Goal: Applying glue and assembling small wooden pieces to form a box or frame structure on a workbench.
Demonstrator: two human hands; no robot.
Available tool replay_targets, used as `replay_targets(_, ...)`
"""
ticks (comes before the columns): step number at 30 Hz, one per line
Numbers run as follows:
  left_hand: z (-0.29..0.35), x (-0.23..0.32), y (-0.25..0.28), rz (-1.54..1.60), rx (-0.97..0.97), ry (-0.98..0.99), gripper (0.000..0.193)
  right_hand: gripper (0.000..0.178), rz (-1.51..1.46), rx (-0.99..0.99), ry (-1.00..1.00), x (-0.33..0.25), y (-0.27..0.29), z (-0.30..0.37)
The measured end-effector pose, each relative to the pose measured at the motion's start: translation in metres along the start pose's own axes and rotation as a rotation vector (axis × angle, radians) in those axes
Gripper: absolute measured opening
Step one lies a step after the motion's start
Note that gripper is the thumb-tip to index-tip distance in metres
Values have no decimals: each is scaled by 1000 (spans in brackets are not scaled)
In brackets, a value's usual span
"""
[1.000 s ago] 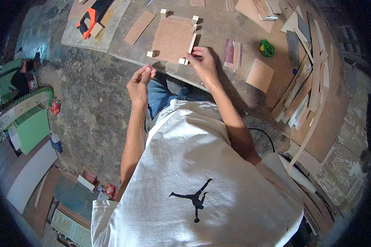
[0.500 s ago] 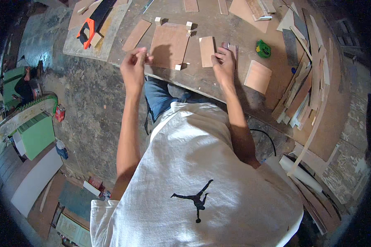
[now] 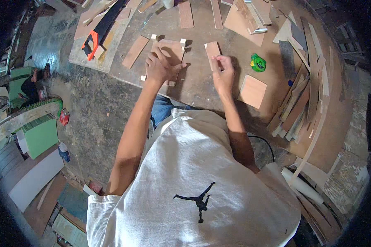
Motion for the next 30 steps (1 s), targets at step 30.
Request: replay_targets(30,-17,-29,22,394,-321,-39,123,41,-426,-763,-420,-8,-111,38)
Point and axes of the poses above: each hand's wrist, its own z-axis away from the middle knuckle, its own y-axis out of the back of the hand, x = y × z, the point moved 7 cm from there along -z, towards the middle knuckle, and after that the axes turned 6 degrees about -x, right-handed, at the moved point
